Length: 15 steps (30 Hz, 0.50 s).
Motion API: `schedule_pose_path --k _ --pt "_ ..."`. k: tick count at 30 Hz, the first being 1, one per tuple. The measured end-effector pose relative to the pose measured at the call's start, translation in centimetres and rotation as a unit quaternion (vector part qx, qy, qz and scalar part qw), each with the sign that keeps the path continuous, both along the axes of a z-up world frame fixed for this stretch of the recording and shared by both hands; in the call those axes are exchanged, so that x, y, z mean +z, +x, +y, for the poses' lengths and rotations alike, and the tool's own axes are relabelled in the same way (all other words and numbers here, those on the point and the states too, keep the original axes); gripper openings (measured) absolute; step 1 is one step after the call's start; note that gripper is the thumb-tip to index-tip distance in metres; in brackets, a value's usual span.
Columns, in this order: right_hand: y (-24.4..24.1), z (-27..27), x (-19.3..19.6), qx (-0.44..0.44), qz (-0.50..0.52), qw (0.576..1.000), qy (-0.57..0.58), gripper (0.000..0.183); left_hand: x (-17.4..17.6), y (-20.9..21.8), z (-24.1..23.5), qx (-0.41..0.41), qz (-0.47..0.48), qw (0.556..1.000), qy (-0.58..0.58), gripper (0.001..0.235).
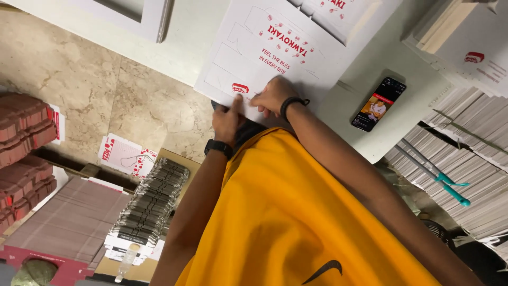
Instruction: Manually removing waste cardboard pieces from pre-cut sheets to prepare them for assembly.
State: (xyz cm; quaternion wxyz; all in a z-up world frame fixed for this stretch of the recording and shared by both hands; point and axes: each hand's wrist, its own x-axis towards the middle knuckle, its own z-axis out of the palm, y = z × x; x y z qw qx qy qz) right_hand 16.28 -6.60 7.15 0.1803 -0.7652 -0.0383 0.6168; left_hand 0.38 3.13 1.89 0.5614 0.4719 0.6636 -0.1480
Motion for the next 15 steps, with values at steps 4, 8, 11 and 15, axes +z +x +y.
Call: schedule_pose_path --k 4,8,11,15 --pt "0.5 0.4 1.3 -0.014 0.023 1.000 -0.015 0.037 0.4 1.2 1.8 0.023 -0.014 0.997 0.070 0.072" --pt "0.6 1.4 2.3 -0.019 -0.008 0.999 -0.038 0.038 -1.9 0.7 2.1 -0.026 0.016 0.991 0.131 0.062" --pt "0.7 1.3 2.4 -0.031 -0.013 0.999 -0.043 0.038 -2.9 0.8 1.5 -0.040 0.051 0.983 0.171 0.057" --pt "0.6 1.5 2.2 -0.052 -0.013 0.997 -0.047 0.036 -3.6 0.9 1.0 -0.076 0.102 0.965 0.230 0.049"
